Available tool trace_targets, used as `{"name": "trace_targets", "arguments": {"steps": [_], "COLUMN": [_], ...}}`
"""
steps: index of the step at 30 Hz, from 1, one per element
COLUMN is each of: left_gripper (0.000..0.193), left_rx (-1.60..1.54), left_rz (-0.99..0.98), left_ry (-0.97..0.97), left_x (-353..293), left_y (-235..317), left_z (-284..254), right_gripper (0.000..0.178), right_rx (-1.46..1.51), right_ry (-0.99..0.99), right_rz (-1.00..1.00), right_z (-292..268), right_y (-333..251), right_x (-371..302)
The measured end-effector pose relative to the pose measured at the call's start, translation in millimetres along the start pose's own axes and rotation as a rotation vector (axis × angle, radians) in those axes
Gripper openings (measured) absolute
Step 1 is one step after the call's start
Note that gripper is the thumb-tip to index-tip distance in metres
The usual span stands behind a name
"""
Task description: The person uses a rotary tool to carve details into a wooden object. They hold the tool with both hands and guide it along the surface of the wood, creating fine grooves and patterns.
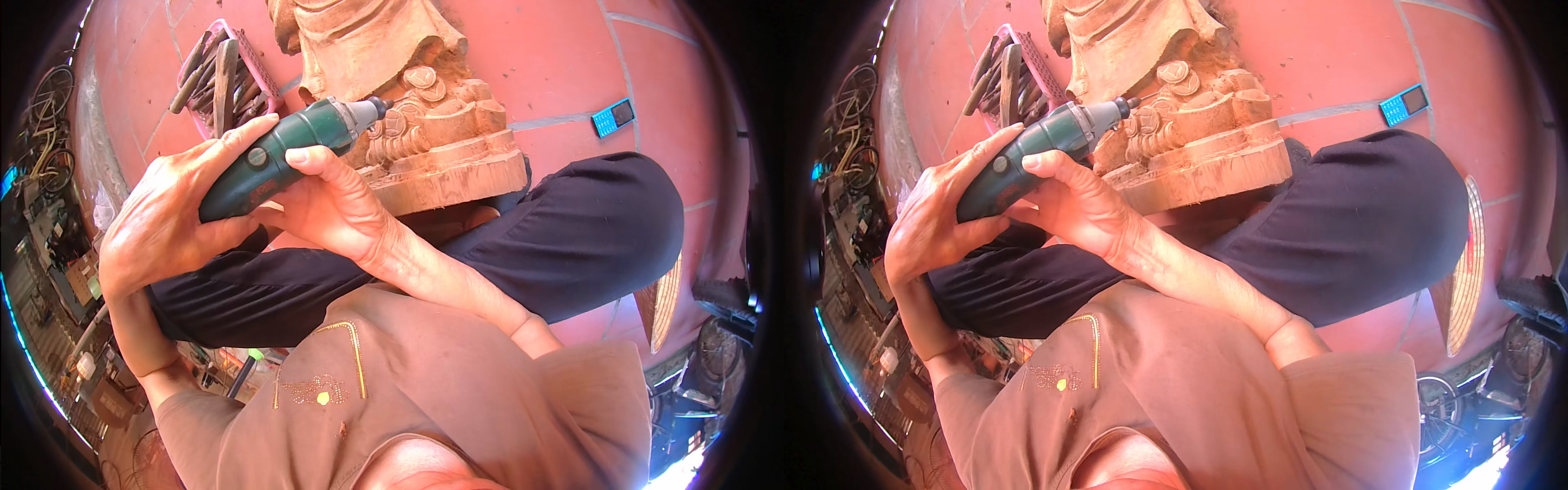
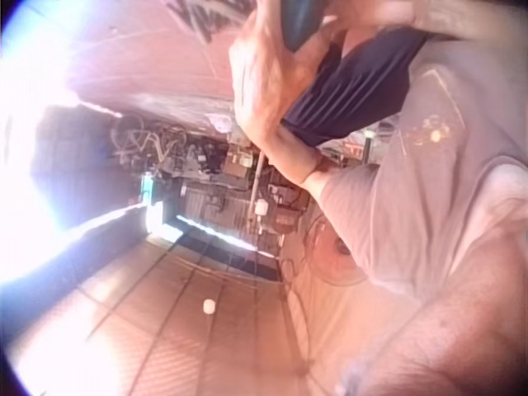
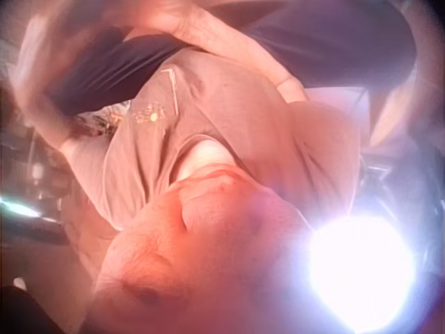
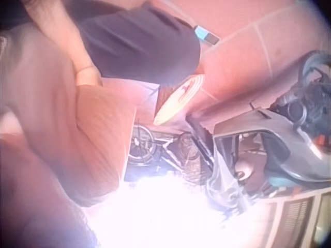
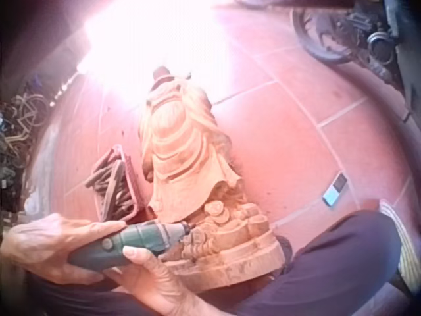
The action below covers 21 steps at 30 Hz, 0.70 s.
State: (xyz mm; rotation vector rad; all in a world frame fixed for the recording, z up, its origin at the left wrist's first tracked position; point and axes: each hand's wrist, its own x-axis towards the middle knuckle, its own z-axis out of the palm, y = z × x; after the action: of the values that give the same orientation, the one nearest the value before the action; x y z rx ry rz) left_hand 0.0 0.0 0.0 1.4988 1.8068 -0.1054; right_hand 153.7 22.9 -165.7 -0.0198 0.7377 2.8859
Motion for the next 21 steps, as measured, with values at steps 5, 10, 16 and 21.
{"name": "trace_targets", "arguments": {"steps": [5, 10, 16, 21], "left_gripper": [0.091, 0.092, 0.093, 0.092], "left_rx": [-0.021, 0.035, 0.095, 0.146], "left_rz": [0.020, 0.116, 0.055, 0.128], "left_ry": [0.006, 0.067, 0.090, 0.161], "left_x": [-19.6, -42.5, -70.7, -80.6], "left_y": [4.5, -2.8, 16.0, 16.6], "left_z": [4.1, 11.2, 24.8, 40.3], "right_gripper": [0.034, 0.033, 0.034, 0.036], "right_rx": [-0.053, -0.097, -0.197, -0.295], "right_ry": [-0.027, -0.038, -0.068, -0.057], "right_rz": [0.023, -0.006, 0.000, -0.012], "right_z": [2.9, -1.3, 5.8, 5.3], "right_y": [7.1, 14.1, 29.3, 37.4], "right_x": [-10.8, -23.9, -38.8, -46.9]}}
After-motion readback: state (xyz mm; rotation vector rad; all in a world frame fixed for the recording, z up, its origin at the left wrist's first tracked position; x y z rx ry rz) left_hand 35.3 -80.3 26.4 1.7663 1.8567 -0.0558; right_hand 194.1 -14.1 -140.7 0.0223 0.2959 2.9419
